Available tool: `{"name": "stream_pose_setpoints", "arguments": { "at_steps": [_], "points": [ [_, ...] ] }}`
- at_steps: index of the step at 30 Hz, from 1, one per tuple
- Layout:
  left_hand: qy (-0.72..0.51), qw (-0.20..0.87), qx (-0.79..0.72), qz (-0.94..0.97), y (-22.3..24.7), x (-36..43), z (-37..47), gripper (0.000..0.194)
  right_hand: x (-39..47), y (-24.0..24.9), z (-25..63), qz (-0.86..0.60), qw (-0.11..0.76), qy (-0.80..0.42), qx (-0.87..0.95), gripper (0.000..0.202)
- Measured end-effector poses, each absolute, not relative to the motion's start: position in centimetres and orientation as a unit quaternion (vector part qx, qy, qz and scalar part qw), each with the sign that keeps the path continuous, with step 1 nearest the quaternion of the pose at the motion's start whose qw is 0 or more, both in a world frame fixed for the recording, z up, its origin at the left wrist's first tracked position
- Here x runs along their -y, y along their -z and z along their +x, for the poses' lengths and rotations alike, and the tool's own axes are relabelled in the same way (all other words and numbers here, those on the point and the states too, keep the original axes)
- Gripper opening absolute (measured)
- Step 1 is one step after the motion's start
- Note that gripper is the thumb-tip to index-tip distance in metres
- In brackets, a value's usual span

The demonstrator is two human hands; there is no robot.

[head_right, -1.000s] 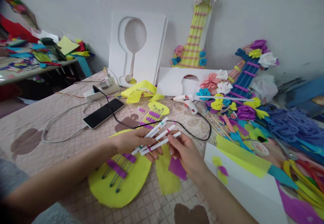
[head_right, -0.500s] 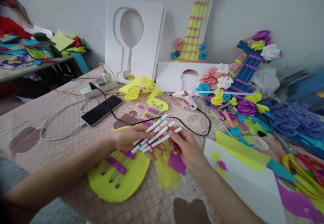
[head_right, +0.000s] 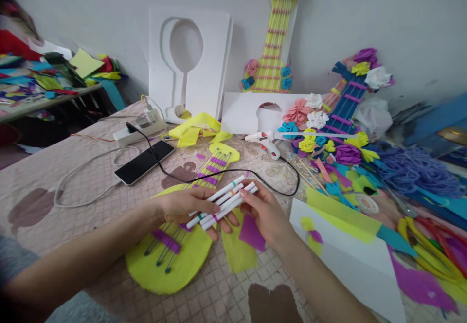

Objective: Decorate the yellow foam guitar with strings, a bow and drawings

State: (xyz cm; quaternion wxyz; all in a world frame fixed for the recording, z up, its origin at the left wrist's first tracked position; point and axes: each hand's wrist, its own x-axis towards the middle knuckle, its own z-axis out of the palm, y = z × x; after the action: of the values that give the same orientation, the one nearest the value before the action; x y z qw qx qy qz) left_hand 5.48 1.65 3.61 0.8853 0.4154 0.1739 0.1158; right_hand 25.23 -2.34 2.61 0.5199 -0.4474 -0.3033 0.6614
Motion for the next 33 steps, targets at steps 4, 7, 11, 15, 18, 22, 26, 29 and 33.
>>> {"name": "stream_pose_setpoints", "arguments": {
  "at_steps": [4,7,11,15,18,22,26,29,33],
  "points": [
    [-0.093,0.882,-0.179,0.425,-3.9,-1.2,5.6,0.024,2.4,-2.8,25.1,-0.452,0.5,-0.664,0.323,0.023],
    [-0.062,0.87,-0.19,0.45,-3.9,-1.1,5.4,0.027,2.4,-3.0,25.3,-0.47,0.495,-0.648,0.338,0.026],
    [-0.028,0.838,-0.224,0.497,-3.9,-1.4,5.0,0.033,1.7,-3.3,26.2,-0.46,0.56,-0.602,0.335,0.022],
    [-0.044,0.8,-0.257,0.54,-4.6,-1.7,4.8,0.025,0.7,-3.5,27.5,-0.453,0.617,-0.57,0.3,0.019],
    [-0.059,0.738,-0.311,0.595,-5.5,-1.8,4.5,0.02,0.1,-3.4,28.3,-0.457,0.645,-0.546,0.275,0.02],
    [-0.112,0.629,-0.383,0.667,-6.4,-2.2,4.0,0.027,-0.3,-3.5,29.2,-0.466,0.692,-0.484,0.264,0.021],
    [-0.207,0.567,-0.446,0.661,-6.5,-2.9,3.9,0.043,-0.7,-3.9,28.9,-0.465,0.7,-0.476,0.258,0.023],
    [-0.267,0.495,-0.47,0.68,-6.2,-3.0,4.2,0.041,-0.9,-4.3,27.4,-0.455,0.687,-0.5,0.266,0.023],
    [-0.261,0.456,-0.456,0.718,-6.0,-2.3,4.7,0.028,-0.7,-4.4,24.9,-0.452,0.671,-0.505,0.3,0.022]
  ]
}}
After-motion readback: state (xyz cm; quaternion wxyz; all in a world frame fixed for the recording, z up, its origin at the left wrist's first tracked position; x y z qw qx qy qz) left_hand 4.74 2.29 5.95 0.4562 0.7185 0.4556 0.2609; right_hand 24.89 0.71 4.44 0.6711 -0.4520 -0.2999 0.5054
